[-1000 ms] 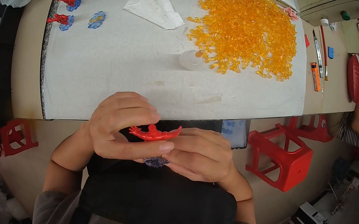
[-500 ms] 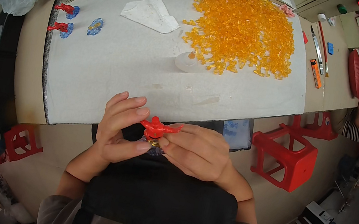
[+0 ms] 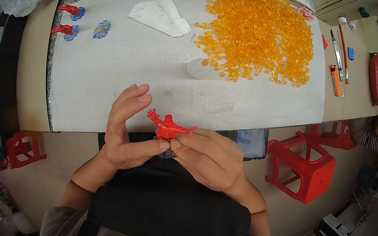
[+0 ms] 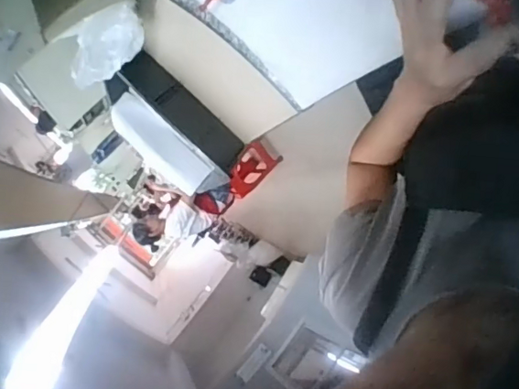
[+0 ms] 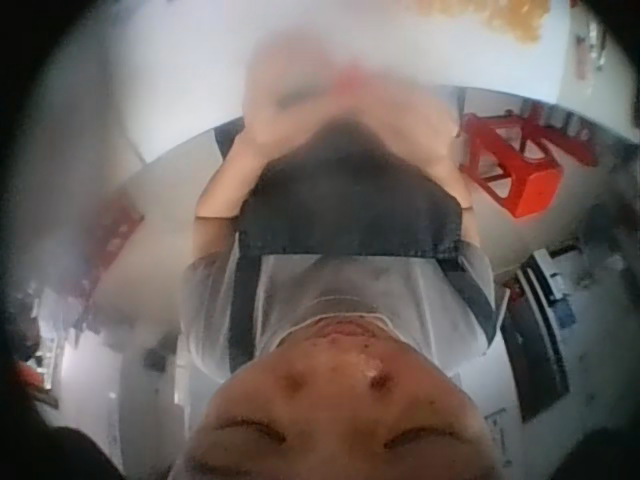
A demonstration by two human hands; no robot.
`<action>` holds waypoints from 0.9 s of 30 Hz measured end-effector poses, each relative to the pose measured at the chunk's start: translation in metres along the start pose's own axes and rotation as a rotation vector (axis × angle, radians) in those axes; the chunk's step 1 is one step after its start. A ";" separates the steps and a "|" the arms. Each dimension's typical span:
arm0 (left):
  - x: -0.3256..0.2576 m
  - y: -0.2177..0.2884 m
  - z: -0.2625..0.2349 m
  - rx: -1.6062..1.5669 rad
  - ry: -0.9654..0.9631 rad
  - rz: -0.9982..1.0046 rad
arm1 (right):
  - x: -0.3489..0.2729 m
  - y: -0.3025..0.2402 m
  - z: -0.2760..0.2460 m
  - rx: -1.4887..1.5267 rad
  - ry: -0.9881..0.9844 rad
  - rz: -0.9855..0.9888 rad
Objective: The person glues small red and blue plastic toy figure parts together using a glue bottle.
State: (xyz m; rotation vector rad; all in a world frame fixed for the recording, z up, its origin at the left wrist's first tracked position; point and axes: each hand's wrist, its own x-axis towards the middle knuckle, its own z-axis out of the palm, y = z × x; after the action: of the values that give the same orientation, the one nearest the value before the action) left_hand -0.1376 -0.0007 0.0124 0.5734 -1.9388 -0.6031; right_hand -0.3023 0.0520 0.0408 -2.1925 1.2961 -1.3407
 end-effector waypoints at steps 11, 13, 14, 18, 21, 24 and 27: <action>0.015 -0.007 -0.013 -0.113 -0.198 0.035 | -0.005 0.010 0.003 0.283 0.010 0.122; 0.017 -0.005 -0.015 -0.133 -0.243 -0.005 | -0.007 0.011 0.004 0.324 0.022 0.149; 0.017 -0.006 -0.015 -0.131 -0.242 -0.008 | -0.008 0.011 0.005 0.355 0.036 0.169; 0.025 -0.007 -0.016 -0.121 -0.271 0.074 | -0.008 0.012 0.007 0.448 0.064 0.208; 0.027 -0.007 -0.018 -0.146 -0.296 0.077 | -0.009 0.013 0.008 0.517 0.059 0.246; 0.025 -0.008 -0.016 -0.163 -0.299 0.063 | -0.011 0.015 0.010 0.525 0.073 0.245; 0.024 -0.007 -0.017 -0.173 -0.292 0.044 | -0.012 0.015 0.011 0.533 0.074 0.255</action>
State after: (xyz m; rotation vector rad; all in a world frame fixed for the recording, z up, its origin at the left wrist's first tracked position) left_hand -0.1306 -0.0241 0.0311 0.3466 -2.1376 -0.8545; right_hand -0.3034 0.0502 0.0185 -1.5797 1.0424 -1.4650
